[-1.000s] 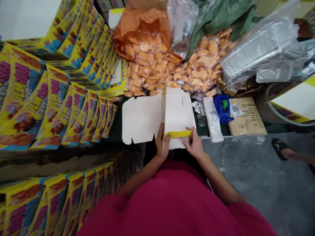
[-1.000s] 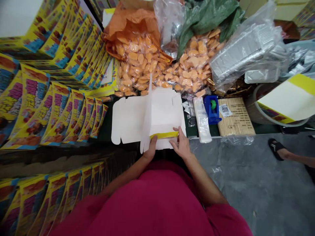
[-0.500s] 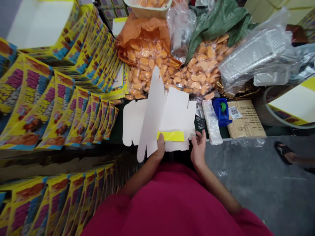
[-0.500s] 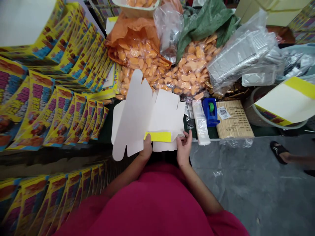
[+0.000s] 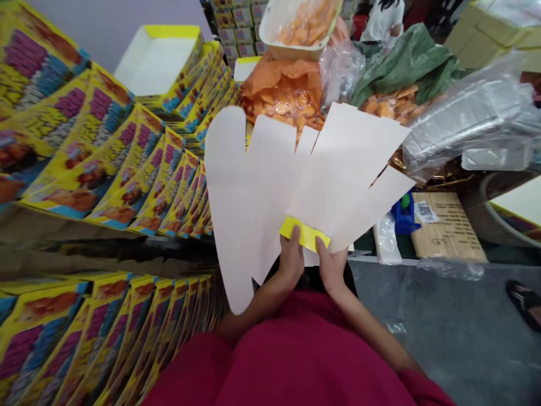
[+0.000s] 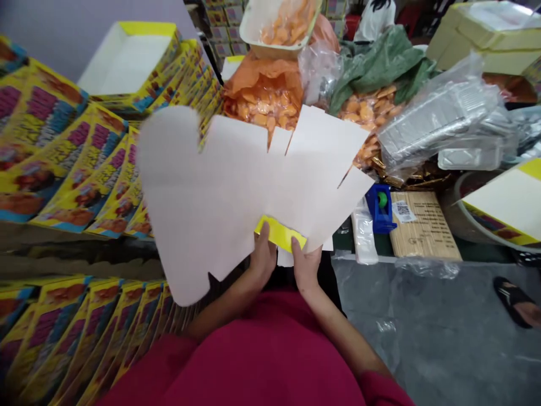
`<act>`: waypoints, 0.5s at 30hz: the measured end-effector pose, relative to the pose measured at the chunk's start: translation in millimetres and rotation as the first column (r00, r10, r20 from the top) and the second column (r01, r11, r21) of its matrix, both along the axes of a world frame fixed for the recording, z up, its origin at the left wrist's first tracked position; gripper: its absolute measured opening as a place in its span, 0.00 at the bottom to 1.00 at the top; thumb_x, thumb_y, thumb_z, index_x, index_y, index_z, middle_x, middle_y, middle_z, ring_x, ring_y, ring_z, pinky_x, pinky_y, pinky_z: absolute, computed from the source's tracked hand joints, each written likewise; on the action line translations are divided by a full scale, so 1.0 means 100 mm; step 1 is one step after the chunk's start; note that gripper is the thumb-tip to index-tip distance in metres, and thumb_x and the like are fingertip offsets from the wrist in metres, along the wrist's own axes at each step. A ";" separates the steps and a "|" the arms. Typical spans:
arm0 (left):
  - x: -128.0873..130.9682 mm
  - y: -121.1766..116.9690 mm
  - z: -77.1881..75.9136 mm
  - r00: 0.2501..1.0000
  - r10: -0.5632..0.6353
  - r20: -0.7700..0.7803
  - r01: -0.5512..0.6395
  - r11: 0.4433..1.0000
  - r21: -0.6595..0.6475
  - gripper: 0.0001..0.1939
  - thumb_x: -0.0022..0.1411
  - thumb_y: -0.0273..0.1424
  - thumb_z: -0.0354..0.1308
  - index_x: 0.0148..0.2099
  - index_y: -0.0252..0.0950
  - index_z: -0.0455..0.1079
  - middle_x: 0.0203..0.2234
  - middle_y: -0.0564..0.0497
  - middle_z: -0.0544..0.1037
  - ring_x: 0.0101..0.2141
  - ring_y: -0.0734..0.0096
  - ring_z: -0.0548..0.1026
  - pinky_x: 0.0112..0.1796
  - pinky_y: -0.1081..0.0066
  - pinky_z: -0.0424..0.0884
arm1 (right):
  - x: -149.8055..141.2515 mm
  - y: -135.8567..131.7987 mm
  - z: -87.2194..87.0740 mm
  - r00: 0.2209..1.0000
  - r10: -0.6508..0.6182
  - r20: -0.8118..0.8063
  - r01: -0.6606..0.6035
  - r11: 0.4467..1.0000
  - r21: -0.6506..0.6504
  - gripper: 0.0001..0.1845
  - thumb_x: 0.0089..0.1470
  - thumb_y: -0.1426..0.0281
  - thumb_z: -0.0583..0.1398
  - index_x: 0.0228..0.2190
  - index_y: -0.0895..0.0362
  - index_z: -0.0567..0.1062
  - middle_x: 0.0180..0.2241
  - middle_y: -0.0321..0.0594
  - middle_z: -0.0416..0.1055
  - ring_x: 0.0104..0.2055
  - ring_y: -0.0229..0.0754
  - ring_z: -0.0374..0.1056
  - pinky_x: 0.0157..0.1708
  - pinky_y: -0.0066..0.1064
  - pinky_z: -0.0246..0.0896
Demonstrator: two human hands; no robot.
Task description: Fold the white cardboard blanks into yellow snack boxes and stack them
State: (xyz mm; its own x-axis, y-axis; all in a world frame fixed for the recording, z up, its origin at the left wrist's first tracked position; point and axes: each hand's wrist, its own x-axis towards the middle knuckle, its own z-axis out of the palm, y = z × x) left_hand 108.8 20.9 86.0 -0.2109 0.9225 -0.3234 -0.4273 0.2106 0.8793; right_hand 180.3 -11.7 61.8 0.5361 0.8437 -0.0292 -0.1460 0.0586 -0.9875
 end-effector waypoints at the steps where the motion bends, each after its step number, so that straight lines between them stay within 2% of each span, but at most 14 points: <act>1: 0.02 -0.03 0.01 0.999 0.022 0.049 -0.024 0.999 0.029 0.24 0.57 0.48 0.60 0.50 0.39 0.67 0.48 0.45 0.77 0.51 0.59 0.74 0.50 0.62 0.71 | -0.02 -0.01 -0.01 1.000 0.004 0.031 -0.004 1.000 0.002 0.33 0.52 0.60 0.64 0.55 0.59 0.65 0.52 0.52 0.71 0.50 0.46 0.71 0.53 0.44 0.67; 4: -0.01 -0.05 -0.08 0.984 0.082 0.156 -0.089 0.995 0.038 0.23 0.54 0.42 0.64 0.48 0.37 0.68 0.46 0.45 0.77 0.47 0.60 0.76 0.47 0.64 0.73 | -0.07 -0.09 -0.08 0.991 0.060 0.119 -0.060 0.998 -0.006 0.26 0.52 0.58 0.63 0.48 0.61 0.72 0.48 0.53 0.74 0.48 0.48 0.72 0.54 0.46 0.66; 9: -0.19 0.06 -0.32 0.977 0.185 0.109 -0.182 0.983 -0.038 0.21 0.48 0.36 0.65 0.43 0.35 0.69 0.38 0.46 0.79 0.34 0.64 0.78 0.38 0.65 0.73 | 0.00 -0.23 -0.34 0.933 0.147 0.328 -0.157 0.988 0.002 0.23 0.54 0.57 0.61 0.44 0.62 0.75 0.46 0.54 0.76 0.50 0.51 0.72 0.57 0.51 0.62; 12: -0.23 0.12 -0.36 0.982 0.173 0.080 -0.168 0.984 -0.059 0.20 0.46 0.36 0.65 0.42 0.35 0.69 0.34 0.47 0.79 0.32 0.64 0.77 0.36 0.65 0.73 | 0.10 -0.27 -0.48 0.866 0.158 0.474 -0.202 0.978 0.044 0.24 0.56 0.57 0.60 0.46 0.62 0.75 0.48 0.54 0.75 0.51 0.53 0.71 0.57 0.53 0.63; 15: -0.24 0.16 -0.33 0.983 0.174 0.059 -0.170 0.983 -0.071 0.21 0.45 0.34 0.65 0.43 0.35 0.69 0.33 0.47 0.78 0.31 0.65 0.77 0.35 0.66 0.73 | 0.17 -0.30 -0.56 0.831 0.143 0.537 -0.223 0.971 0.086 0.24 0.57 0.56 0.59 0.49 0.59 0.74 0.49 0.51 0.74 0.54 0.54 0.69 0.58 0.55 0.61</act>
